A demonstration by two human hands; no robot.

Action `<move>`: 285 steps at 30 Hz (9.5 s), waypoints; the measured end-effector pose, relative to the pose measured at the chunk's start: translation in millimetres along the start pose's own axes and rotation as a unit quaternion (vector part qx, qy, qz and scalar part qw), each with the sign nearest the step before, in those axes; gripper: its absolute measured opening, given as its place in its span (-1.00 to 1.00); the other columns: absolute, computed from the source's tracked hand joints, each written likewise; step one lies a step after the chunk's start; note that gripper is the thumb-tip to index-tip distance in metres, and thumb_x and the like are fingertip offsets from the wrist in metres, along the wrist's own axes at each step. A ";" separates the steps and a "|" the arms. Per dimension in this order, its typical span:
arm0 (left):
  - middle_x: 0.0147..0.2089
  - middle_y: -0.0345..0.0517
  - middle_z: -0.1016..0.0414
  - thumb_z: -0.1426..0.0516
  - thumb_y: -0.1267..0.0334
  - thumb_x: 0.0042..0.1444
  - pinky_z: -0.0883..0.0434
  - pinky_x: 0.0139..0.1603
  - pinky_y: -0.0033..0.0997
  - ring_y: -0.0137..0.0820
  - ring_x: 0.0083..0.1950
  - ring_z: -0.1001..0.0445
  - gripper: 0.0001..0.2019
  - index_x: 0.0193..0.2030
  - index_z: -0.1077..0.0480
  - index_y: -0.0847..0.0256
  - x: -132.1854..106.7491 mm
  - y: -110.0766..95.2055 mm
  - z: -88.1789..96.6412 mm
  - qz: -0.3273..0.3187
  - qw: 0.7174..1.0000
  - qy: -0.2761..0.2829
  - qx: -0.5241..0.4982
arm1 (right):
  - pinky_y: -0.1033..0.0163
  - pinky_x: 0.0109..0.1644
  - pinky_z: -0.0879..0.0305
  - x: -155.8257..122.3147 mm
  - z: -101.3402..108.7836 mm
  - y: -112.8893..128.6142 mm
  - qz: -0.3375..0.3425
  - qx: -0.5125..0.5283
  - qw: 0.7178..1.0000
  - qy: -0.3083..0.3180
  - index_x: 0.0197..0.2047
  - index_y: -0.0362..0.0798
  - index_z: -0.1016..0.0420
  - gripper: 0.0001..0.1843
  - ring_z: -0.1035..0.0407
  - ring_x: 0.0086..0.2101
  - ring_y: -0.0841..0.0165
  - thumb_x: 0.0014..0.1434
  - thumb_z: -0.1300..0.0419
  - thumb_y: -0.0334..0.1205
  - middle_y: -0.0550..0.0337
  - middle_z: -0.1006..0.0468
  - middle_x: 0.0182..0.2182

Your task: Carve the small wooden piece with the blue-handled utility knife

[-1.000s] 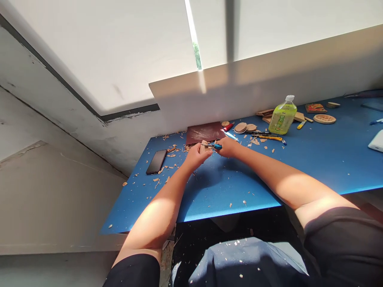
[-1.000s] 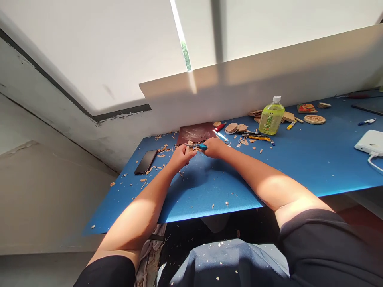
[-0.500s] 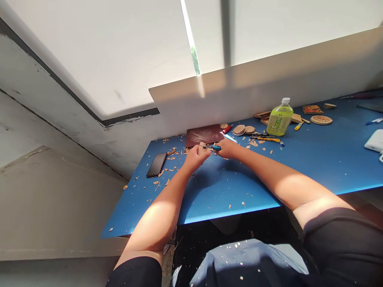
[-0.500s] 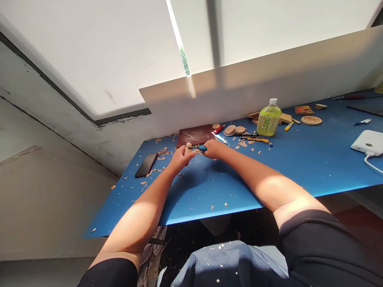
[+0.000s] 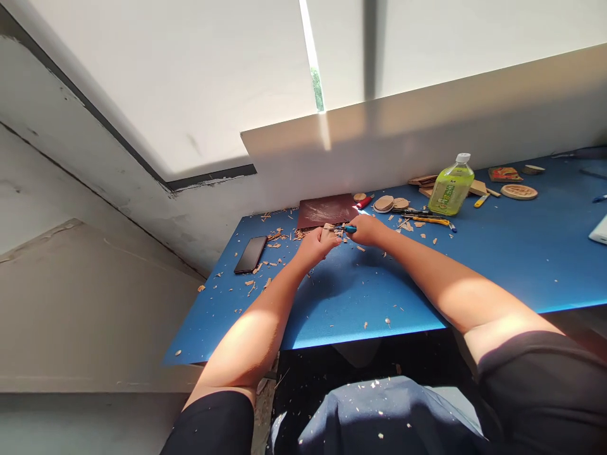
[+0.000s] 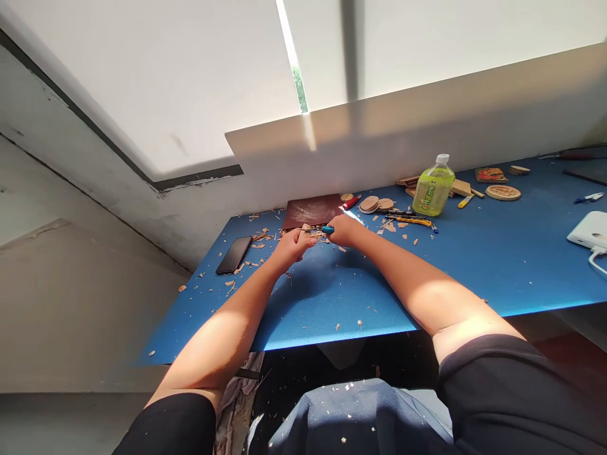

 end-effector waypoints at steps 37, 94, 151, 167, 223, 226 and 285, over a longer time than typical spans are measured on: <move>-0.35 -0.25 -0.36 -0.26 -0.20 -0.02 -0.28 -0.48 -0.41 -0.44 -0.47 -0.36 -0.42 0.00 -0.38 0.17 -1.8 1.4 8.0 -0.107 0.958 0.086 -0.253 | 0.27 -0.07 -0.38 13.1 -13.9 -37.4 -0.030 0.201 0.976 -0.076 0.15 -0.04 -0.60 -0.49 -0.60 -0.14 0.24 0.44 -0.24 0.21 0.06 -0.76 -0.04; -0.27 -0.16 -0.52 -0.43 -0.27 0.07 -0.36 -0.45 -0.43 -0.43 -0.39 -0.44 -0.35 0.06 -0.48 0.19 21.7 40.1 9.3 -0.037 0.994 -0.025 -0.095 | 0.24 -0.47 -0.22 -2.1 -19.3 4.1 0.115 0.409 0.903 -0.061 -0.29 0.03 -0.40 -0.28 -0.31 -0.59 0.38 0.43 0.01 0.55 0.27 -0.49 -0.53; -0.05 0.03 -0.69 -0.55 -0.13 -0.08 -0.62 -0.09 -0.28 -0.29 -0.18 -0.68 -0.32 0.09 -0.59 0.25 20.4 26.5 56.8 -0.020 0.976 -0.132 -0.170 | 0.20 -0.33 -0.26 9.0 -15.8 -33.7 0.020 0.392 0.918 -0.054 -0.12 0.00 -0.59 -0.24 -0.39 -0.50 0.30 0.31 -0.10 0.59 0.25 -0.50 -0.55; -0.23 -0.02 -0.65 -0.51 -0.15 -0.02 -0.53 -0.24 -0.33 -0.29 -0.25 -0.63 -0.42 -0.03 -0.61 0.26 8.4 3.3 37.7 -0.073 0.978 -0.063 -0.185 | 0.14 -0.30 0.13 -7.2 -8.0 -0.2 0.031 0.010 0.988 -0.152 -0.09 0.06 -0.51 -0.72 -0.44 -0.34 0.17 0.45 -0.18 0.09 0.01 -0.67 -0.26; 0.05 0.02 -0.66 -0.58 -0.08 -0.12 -0.55 -0.12 -0.30 -0.29 -0.11 -0.64 -0.27 0.12 -0.47 0.16 11.6 11.3 38.5 -0.071 0.980 -0.048 -0.177 | 0.24 -0.23 -0.11 0.9 2.3 -13.1 0.072 0.245 0.951 -0.173 -0.20 0.01 -0.46 -0.45 -0.29 -0.35 0.33 0.38 -0.17 0.37 0.22 -0.54 -0.35; -0.06 -0.06 -0.64 -0.59 -0.05 -0.11 -0.54 -0.08 -0.31 -0.31 -0.12 -0.62 -0.23 0.17 -0.45 0.17 8.1 13.1 22.7 -0.062 0.989 -0.009 -0.134 | 0.24 -0.25 -0.08 -5.9 0.9 0.2 0.097 0.207 0.960 -0.164 -0.22 0.01 -0.47 -0.53 -0.28 -0.38 0.35 0.41 -0.16 0.27 0.23 -0.55 -0.38; -0.42 -0.22 -0.44 -0.50 -0.13 -0.07 -0.30 -0.41 -0.42 -0.42 -0.43 -0.36 -0.48 -0.20 -0.43 0.16 4.1 13.0 9.4 -0.015 1.000 -0.019 0.000 | 0.22 -0.24 -0.19 -5.9 -5.2 3.6 0.061 0.052 0.997 -0.022 -0.15 0.08 -0.79 -0.72 -0.58 -0.22 0.21 0.33 -0.24 -0.06 0.06 -0.80 -0.15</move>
Point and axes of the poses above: each hand's wrist, its own x-axis towards the middle knuckle, its own z-axis out of the back of the hand, y = z × x, the point moved 4 cm from there along x, towards the middle knuckle
